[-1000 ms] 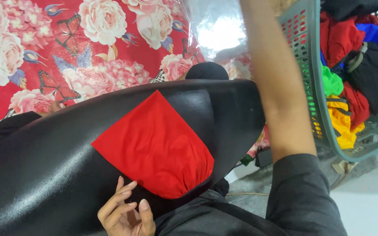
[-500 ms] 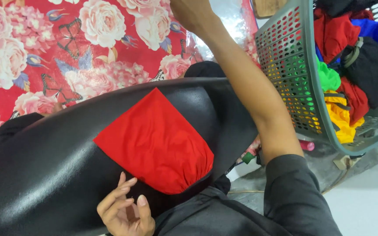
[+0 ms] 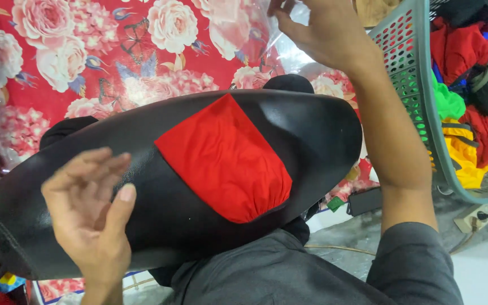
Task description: The person folds a red cloth item, places it inside a clear plastic bag, and smooths the bag down by hand.
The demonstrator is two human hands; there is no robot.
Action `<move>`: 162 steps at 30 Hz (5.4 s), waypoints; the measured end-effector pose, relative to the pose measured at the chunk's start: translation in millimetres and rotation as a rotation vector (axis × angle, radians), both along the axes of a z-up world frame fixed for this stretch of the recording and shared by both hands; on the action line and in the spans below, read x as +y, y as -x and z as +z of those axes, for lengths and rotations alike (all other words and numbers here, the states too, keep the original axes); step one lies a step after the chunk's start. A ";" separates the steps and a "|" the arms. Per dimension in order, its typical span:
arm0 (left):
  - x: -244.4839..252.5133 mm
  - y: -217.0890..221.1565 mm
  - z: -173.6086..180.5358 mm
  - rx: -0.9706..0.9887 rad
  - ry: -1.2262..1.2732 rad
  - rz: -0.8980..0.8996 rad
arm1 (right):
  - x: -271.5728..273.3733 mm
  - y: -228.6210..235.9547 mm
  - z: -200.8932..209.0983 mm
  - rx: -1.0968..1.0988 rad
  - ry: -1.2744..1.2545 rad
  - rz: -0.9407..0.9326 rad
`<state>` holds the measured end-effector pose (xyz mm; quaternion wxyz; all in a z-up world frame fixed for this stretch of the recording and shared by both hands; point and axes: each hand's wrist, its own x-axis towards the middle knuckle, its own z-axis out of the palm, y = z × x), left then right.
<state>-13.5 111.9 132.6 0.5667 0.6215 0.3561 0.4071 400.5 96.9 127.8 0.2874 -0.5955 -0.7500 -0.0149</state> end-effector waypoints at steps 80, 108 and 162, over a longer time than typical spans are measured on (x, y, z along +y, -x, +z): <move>-161.9 -463.3 -173.3 0.344 -1.370 -1.171 | -458.9 73.1 15.1 0.430 0.017 -1.298; -199.7 -405.8 -97.5 0.021 -0.607 -1.614 | -426.7 73.4 35.0 0.524 0.193 -1.154; -40.2 -388.3 -42.3 0.474 -0.027 -1.174 | -334.8 24.6 -133.1 1.505 -0.404 -0.974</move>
